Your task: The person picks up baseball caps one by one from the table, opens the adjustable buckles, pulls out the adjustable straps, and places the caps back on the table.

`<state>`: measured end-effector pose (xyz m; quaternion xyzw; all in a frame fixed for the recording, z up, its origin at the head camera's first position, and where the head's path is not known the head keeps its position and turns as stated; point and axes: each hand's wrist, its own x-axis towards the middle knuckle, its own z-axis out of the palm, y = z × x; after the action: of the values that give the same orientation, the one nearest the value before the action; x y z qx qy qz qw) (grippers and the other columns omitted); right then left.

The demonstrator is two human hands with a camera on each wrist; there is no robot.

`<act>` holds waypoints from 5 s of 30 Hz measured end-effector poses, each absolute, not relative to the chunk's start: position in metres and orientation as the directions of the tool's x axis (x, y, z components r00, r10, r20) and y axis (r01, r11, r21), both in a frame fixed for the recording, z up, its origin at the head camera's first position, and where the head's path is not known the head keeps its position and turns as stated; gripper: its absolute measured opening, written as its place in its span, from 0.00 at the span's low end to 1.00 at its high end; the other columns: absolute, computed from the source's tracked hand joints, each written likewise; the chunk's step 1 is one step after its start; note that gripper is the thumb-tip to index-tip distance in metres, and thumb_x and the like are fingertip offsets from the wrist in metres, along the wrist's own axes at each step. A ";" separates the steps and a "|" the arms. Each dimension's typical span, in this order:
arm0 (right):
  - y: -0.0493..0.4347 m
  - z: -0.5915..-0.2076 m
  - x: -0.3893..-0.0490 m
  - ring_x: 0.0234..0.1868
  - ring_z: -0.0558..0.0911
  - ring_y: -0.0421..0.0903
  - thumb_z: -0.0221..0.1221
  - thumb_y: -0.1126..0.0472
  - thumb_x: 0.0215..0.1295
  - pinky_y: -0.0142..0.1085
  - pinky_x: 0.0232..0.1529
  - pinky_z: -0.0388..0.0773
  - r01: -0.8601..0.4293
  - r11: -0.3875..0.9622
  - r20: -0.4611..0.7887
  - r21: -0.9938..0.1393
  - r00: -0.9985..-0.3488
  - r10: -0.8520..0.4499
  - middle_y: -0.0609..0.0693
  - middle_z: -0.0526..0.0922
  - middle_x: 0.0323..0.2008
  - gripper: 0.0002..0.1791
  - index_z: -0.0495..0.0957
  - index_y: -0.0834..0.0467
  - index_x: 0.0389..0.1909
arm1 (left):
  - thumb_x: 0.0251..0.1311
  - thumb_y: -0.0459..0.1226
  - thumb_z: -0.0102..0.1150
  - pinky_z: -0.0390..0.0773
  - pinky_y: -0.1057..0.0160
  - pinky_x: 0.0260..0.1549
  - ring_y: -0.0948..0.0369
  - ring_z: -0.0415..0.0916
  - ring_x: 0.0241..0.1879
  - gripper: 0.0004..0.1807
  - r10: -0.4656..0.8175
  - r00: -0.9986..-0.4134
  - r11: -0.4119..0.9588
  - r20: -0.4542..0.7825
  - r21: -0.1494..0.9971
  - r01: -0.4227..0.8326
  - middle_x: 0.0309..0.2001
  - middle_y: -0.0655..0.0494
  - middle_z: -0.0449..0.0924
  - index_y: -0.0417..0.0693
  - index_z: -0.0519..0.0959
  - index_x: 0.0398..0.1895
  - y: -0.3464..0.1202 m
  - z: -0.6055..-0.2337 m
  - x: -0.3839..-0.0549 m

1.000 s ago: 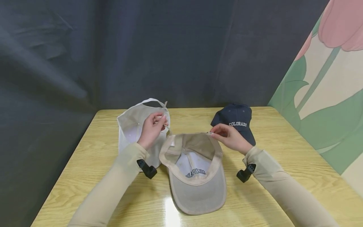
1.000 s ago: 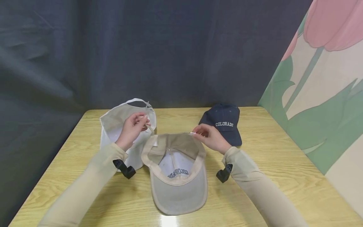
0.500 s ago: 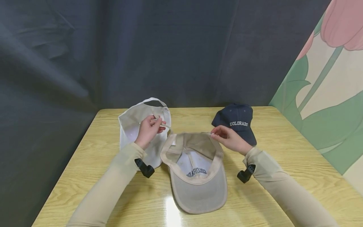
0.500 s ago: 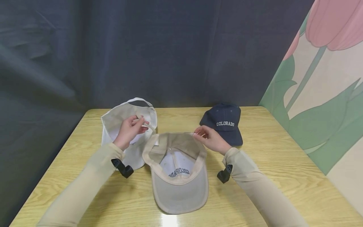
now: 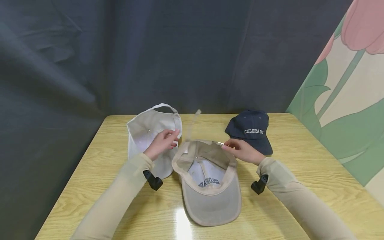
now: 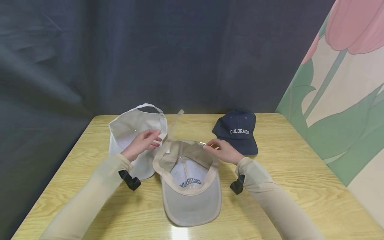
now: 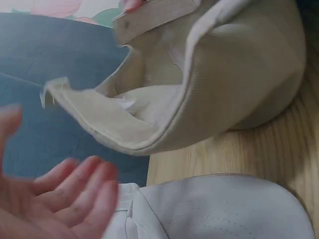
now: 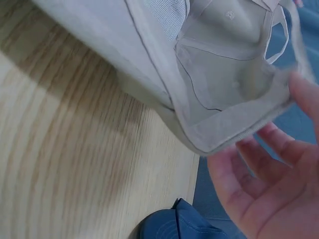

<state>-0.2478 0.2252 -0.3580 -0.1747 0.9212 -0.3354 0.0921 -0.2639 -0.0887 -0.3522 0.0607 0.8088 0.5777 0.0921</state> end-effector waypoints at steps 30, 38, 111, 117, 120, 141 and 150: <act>0.232 -0.370 -0.246 0.22 0.79 0.42 0.52 0.56 0.67 0.38 0.27 0.79 -0.203 0.764 -0.179 -0.612 -0.906 -0.384 0.55 0.78 0.30 0.15 0.73 0.65 0.43 | 0.62 0.37 0.54 0.76 0.70 0.24 0.64 0.73 0.25 0.14 0.204 -0.979 0.493 0.003 0.864 0.105 0.38 0.42 0.78 0.33 0.78 0.43 -0.084 -0.367 -0.257; 0.231 -0.365 -0.246 0.20 0.78 0.42 0.51 0.57 0.68 0.44 0.27 0.80 -0.201 0.758 -0.130 -0.621 -0.927 -0.353 0.55 0.76 0.27 0.12 0.73 0.64 0.40 | 0.58 0.37 0.57 0.73 0.66 0.37 0.54 0.76 0.34 0.10 0.103 -0.978 0.531 0.183 0.821 0.209 0.32 0.46 0.77 0.38 0.77 0.37 -0.076 -0.361 -0.257; 0.229 -0.350 -0.217 0.16 0.58 0.34 0.45 0.49 0.71 0.30 0.21 0.56 0.038 0.280 -0.202 -0.959 -0.786 -0.585 0.39 0.59 0.18 0.21 0.57 0.63 0.50 | 0.67 0.31 0.38 0.77 0.75 0.35 0.72 0.79 0.31 0.09 0.268 -0.924 -0.535 0.274 0.840 0.093 0.32 0.66 0.79 0.42 0.67 0.46 -0.029 -0.294 -0.220; 0.232 -0.345 -0.222 0.18 0.63 0.35 0.48 0.53 0.71 0.30 0.24 0.63 -0.009 0.325 -0.149 -0.946 -0.876 -0.458 0.40 0.63 0.18 0.22 0.59 0.66 0.54 | 0.67 0.31 0.39 0.76 0.74 0.36 0.73 0.77 0.31 0.09 0.226 -0.956 -0.500 0.185 0.864 0.049 0.31 0.67 0.78 0.44 0.67 0.48 -0.041 -0.309 -0.232; 0.233 -0.342 -0.223 0.19 0.65 0.35 0.47 0.52 0.71 0.31 0.26 0.66 -0.009 0.312 -0.130 -0.950 -0.897 -0.423 0.41 0.64 0.19 0.20 0.61 0.64 0.52 | 0.68 0.32 0.39 0.75 0.74 0.39 0.73 0.76 0.33 0.12 0.220 -0.965 -0.456 0.144 0.889 0.029 0.33 0.67 0.76 0.41 0.66 0.52 -0.047 -0.317 -0.237; 0.233 -0.332 -0.230 0.15 0.63 0.34 0.46 0.56 0.72 0.37 0.20 0.54 -0.101 0.141 0.059 -0.985 -0.959 -0.276 0.40 0.65 0.18 0.08 0.65 0.56 0.36 | 0.69 0.38 0.40 0.75 0.73 0.35 0.70 0.74 0.29 0.21 0.165 -0.984 -0.060 -0.063 0.995 -0.074 0.36 0.56 0.73 0.32 0.63 0.59 -0.075 -0.350 -0.243; 0.234 -0.355 -0.272 0.16 0.63 0.32 0.42 0.57 0.73 0.25 0.19 0.59 0.063 0.109 -0.083 -0.992 -0.978 -0.190 0.40 0.63 0.19 0.05 0.65 0.54 0.39 | 0.67 0.36 0.44 0.76 0.71 0.39 0.68 0.75 0.32 0.20 0.190 -0.975 0.060 -0.120 0.992 -0.110 0.40 0.52 0.75 0.32 0.65 0.57 -0.087 -0.365 -0.242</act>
<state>-0.2725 0.2344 -0.3554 -0.0431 0.7385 -0.6661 0.0951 -0.2418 -0.0868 -0.3648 0.0276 0.7196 0.6851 0.1094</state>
